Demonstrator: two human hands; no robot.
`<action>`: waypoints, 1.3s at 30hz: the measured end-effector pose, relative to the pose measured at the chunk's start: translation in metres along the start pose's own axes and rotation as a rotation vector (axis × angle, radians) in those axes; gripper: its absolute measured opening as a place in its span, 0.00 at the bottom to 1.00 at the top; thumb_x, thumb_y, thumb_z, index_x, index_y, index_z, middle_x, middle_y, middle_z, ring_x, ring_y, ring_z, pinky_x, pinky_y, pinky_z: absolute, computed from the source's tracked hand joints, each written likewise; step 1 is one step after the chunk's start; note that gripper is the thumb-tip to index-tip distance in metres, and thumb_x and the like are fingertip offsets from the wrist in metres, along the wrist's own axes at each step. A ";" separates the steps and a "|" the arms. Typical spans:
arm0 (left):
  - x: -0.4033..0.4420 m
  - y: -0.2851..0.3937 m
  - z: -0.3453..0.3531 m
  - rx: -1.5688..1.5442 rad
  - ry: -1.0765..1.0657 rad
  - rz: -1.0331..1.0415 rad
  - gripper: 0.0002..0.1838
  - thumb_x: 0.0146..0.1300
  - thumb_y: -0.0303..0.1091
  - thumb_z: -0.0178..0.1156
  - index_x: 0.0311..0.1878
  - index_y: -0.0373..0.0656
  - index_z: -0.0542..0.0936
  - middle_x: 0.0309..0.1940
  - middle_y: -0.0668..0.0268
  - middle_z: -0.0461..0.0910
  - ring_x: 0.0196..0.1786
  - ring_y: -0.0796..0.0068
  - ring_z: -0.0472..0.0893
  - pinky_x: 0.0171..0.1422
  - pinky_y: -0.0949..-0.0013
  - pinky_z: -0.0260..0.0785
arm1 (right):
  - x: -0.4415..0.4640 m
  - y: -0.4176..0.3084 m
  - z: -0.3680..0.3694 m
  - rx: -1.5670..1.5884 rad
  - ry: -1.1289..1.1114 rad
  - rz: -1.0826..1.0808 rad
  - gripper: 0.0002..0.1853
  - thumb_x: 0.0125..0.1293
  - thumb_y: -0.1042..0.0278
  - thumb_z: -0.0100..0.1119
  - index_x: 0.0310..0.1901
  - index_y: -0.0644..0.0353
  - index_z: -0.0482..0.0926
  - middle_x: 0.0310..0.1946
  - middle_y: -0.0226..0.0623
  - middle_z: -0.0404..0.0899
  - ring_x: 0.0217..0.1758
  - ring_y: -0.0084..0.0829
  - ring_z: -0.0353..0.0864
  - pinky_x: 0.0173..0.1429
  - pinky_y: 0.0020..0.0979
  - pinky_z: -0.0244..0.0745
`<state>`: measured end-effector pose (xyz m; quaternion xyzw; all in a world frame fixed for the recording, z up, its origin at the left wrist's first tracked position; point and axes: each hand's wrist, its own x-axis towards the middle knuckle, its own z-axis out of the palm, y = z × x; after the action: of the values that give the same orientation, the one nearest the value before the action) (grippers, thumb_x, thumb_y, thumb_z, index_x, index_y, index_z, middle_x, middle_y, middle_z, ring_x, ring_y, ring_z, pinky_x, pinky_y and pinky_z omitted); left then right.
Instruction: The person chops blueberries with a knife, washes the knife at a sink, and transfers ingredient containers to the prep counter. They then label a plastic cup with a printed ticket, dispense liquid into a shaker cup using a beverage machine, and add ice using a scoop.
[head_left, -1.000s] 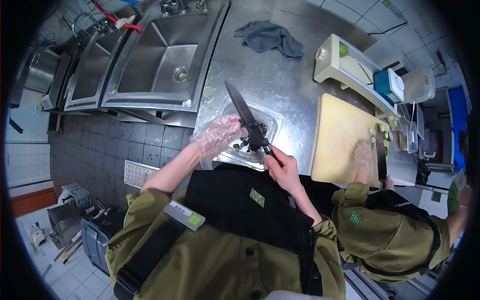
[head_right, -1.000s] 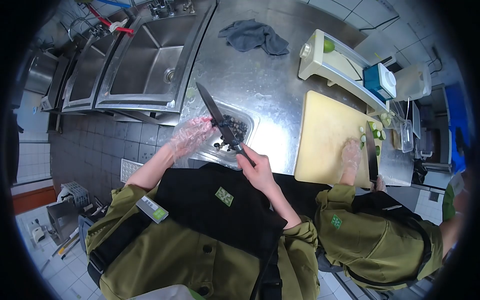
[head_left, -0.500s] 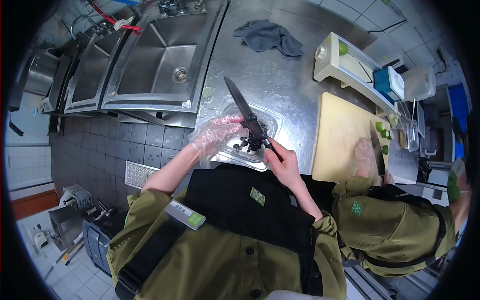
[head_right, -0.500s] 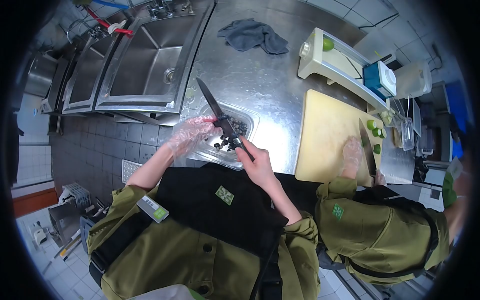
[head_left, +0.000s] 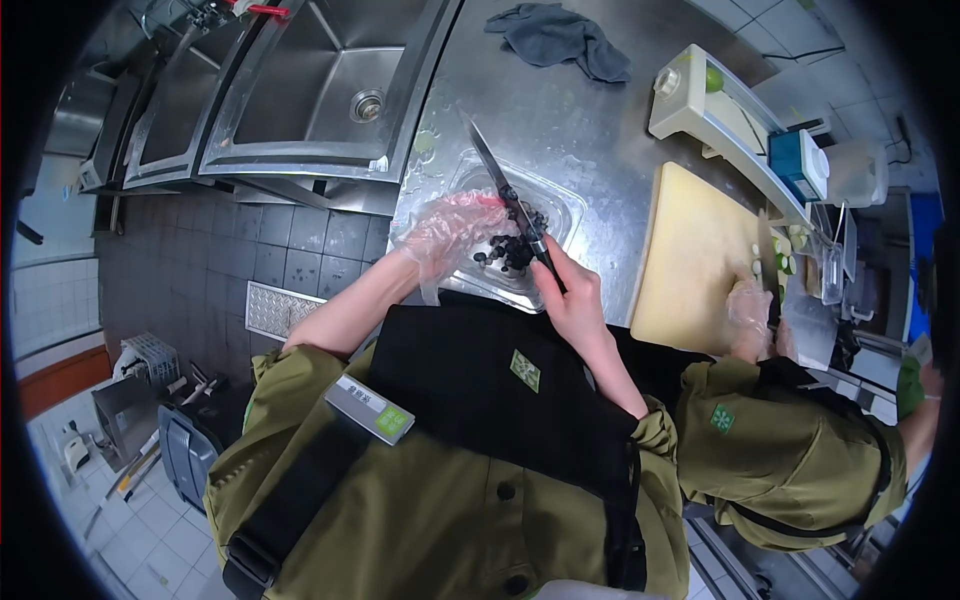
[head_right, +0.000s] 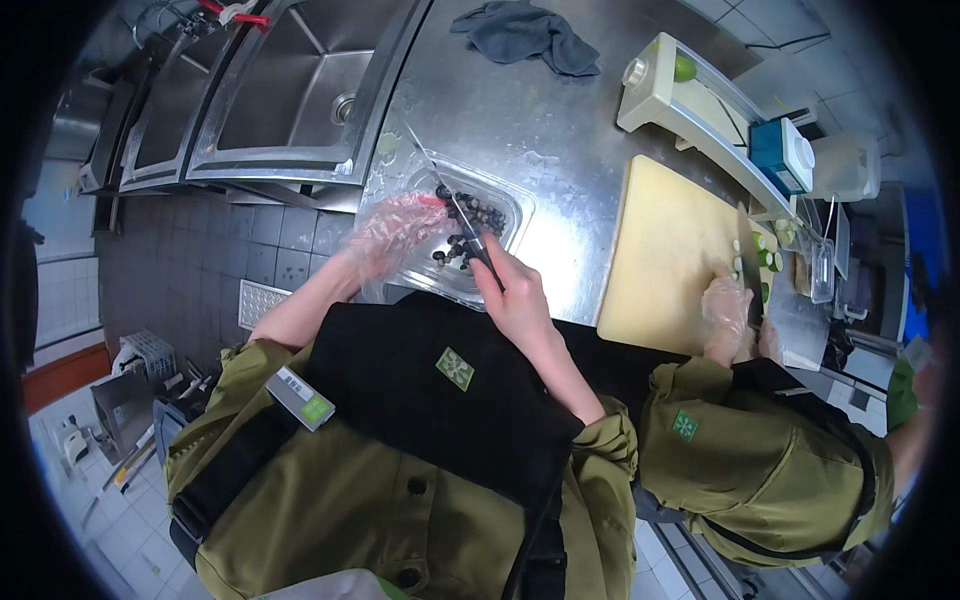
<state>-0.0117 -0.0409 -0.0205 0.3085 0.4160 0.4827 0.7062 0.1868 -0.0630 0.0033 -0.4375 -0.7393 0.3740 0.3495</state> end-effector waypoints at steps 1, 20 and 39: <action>0.001 0.002 -0.002 0.326 -0.074 0.194 0.12 0.53 0.22 0.55 0.42 0.32 0.72 0.39 0.55 0.75 0.44 0.61 0.77 0.49 0.71 0.72 | -0.001 0.000 0.000 -0.024 0.008 -0.036 0.19 0.55 0.75 0.54 0.49 0.69 0.68 0.23 0.49 0.75 0.25 0.41 0.77 0.30 0.31 0.70; 0.043 -0.058 0.031 1.653 -0.408 0.232 0.08 0.47 0.28 0.52 0.31 0.36 0.76 0.27 0.53 0.76 0.33 0.58 0.78 0.38 0.62 0.69 | -0.013 0.009 -0.017 0.083 0.028 0.190 0.16 0.56 0.76 0.53 0.48 0.70 0.71 0.20 0.36 0.75 0.22 0.18 0.72 0.28 0.21 0.68; -0.009 0.010 0.008 -0.136 0.123 -0.224 0.11 0.53 0.23 0.57 0.41 0.34 0.72 0.36 0.59 0.76 0.40 0.68 0.77 0.46 0.74 0.72 | -0.036 0.025 -0.028 0.433 -0.174 0.345 0.17 0.59 0.72 0.51 0.50 0.68 0.69 0.18 0.31 0.73 0.19 0.16 0.68 0.24 0.19 0.64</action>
<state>-0.0104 -0.0465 -0.0058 0.1815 0.4565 0.4461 0.7481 0.2331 -0.0802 -0.0113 -0.4384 -0.5840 0.6133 0.3012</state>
